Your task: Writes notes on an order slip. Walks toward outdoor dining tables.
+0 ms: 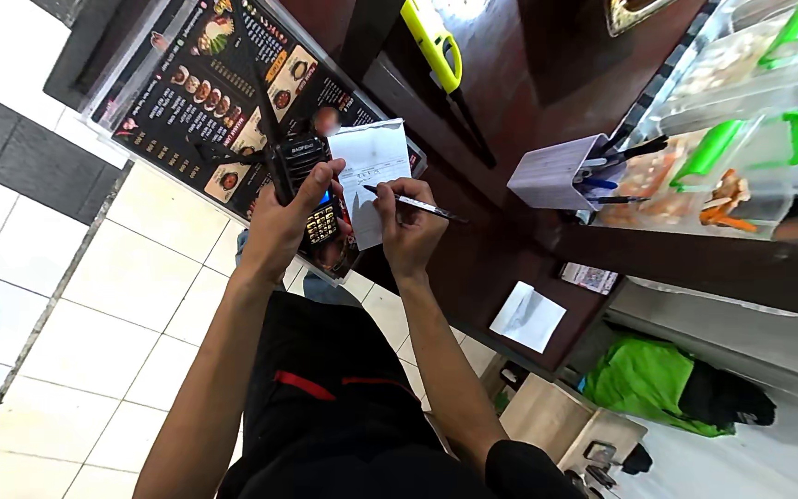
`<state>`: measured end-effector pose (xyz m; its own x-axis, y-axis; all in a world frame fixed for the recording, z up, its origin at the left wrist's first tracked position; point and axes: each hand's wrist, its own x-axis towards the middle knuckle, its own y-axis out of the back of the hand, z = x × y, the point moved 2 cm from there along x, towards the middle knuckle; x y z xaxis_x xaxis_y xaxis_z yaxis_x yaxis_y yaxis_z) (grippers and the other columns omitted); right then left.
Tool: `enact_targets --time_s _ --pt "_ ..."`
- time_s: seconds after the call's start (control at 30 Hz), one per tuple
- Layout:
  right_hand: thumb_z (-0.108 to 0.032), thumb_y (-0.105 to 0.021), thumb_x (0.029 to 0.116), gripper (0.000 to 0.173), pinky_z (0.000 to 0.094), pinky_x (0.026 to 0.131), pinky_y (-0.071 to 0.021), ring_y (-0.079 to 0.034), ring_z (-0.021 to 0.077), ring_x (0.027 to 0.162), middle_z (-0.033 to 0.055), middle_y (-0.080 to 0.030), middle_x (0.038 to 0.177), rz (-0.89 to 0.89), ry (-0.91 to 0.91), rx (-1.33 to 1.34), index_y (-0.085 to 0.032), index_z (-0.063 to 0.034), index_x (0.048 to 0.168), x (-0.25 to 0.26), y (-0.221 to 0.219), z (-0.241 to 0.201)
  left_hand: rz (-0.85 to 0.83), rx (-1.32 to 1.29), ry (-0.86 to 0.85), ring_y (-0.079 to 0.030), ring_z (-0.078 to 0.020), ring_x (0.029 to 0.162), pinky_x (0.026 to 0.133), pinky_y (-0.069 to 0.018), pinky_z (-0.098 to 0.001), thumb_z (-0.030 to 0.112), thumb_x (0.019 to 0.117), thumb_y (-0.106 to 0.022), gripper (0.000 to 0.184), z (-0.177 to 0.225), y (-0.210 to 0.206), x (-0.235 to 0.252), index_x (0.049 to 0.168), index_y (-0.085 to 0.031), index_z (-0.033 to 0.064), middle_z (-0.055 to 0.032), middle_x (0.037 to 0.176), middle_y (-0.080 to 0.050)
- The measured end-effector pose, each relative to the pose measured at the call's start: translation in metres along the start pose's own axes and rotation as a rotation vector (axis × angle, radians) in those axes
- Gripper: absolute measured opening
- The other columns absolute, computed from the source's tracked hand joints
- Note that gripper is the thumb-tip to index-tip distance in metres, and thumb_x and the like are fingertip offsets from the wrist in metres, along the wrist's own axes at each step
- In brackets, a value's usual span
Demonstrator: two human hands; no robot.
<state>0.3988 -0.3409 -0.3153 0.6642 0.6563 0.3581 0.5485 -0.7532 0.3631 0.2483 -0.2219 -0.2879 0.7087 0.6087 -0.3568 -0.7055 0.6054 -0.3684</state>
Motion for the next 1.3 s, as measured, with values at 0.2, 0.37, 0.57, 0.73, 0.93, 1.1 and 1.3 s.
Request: enact_targets --time_s 0.2,0.37,0.57,0.73,0.93,1.1,1.3 --pt "-0.004 -0.074 0.0924 0.011 0.0256 0.063 -0.0613 -0.069 0.0093 0.073 0.0094 -0.073 0.091 -0.028 0.002 -0.017 -0.070 0.0046 0.099 -0.0019 -0.0004 -0.0001 0.002 -0.004 0.003 -0.074 -0.0256 0.084 0.070 -0.0668 -0.0415 0.052 0.1035 -0.052 0.056 0.0009 -0.0011 -0.0001 0.134 -0.063 0.0066 -0.0109 0.118 -0.070" --pt "-0.005 -0.074 0.0921 0.011 0.0247 0.063 -0.0609 -0.069 0.0087 0.073 0.0089 -0.072 0.090 -0.021 -0.012 -0.025 -0.070 0.0040 0.098 -0.0008 -0.0013 0.0001 -0.002 -0.008 -0.004 -0.074 -0.0256 0.082 0.070 -0.0667 -0.0416 0.051 0.1043 -0.051 0.056 0.0014 -0.0016 -0.0002 0.135 -0.062 0.0058 -0.0114 0.117 -0.070" --pt "-0.004 -0.074 0.0922 0.011 0.0262 0.064 -0.0618 -0.069 0.0098 0.073 0.0092 -0.072 0.091 -0.019 -0.021 -0.025 -0.070 0.0039 0.099 -0.0014 -0.0021 0.0013 -0.006 0.001 -0.006 -0.074 -0.0257 0.082 0.070 -0.0668 -0.0417 0.052 0.1040 -0.051 0.057 0.0006 -0.0009 0.0001 0.135 -0.062 0.0057 -0.0112 0.119 -0.069" --pt "-0.004 -0.075 0.0911 0.011 0.0257 0.065 -0.0616 -0.069 0.0093 0.074 0.0095 -0.073 0.091 -0.023 0.003 -0.050 -0.071 0.0041 0.098 -0.0013 -0.0015 0.0007 -0.005 -0.001 -0.007 -0.074 -0.0258 0.085 0.071 -0.0671 -0.0426 0.052 0.1037 -0.052 0.056 0.0002 -0.0002 0.0003 0.133 -0.062 0.0055 -0.0107 0.122 -0.069" --pt "-0.004 -0.074 0.0924 0.011 0.0272 0.063 -0.0623 -0.070 0.0104 0.073 0.0099 -0.073 0.090 -0.009 -0.009 -0.021 -0.071 0.0043 0.098 -0.0013 0.0002 0.0016 0.007 0.000 -0.011 -0.075 -0.0259 0.085 0.070 -0.0670 -0.0425 0.053 0.1026 -0.053 0.056 0.0008 -0.0008 0.0000 0.131 -0.062 0.0051 -0.0100 0.126 -0.068" --pt "-0.004 -0.073 0.0928 0.011 0.0268 0.063 -0.0619 -0.070 0.0102 0.073 0.0099 -0.073 0.091 -0.017 -0.019 -0.022 -0.070 0.0043 0.099 -0.0016 -0.0007 0.0021 0.004 0.017 -0.016 -0.074 -0.0260 0.088 0.071 -0.0667 -0.0428 0.055 0.1024 -0.052 0.059 -0.0001 0.0002 0.0010 0.132 -0.061 0.0051 -0.0103 0.129 -0.067" --pt "-0.003 -0.072 0.0932 0.011 0.0284 0.063 -0.0632 -0.071 0.0118 0.073 0.0106 -0.073 0.090 0.011 -0.034 0.042 -0.069 0.0058 0.099 -0.0022 0.0005 0.0030 -0.008 0.024 -0.023 -0.074 -0.0255 0.090 0.072 -0.0667 -0.0423 0.055 0.1029 -0.050 0.058 -0.0008 0.0002 0.0014 0.130 -0.060 0.0048 -0.0102 0.131 -0.066"
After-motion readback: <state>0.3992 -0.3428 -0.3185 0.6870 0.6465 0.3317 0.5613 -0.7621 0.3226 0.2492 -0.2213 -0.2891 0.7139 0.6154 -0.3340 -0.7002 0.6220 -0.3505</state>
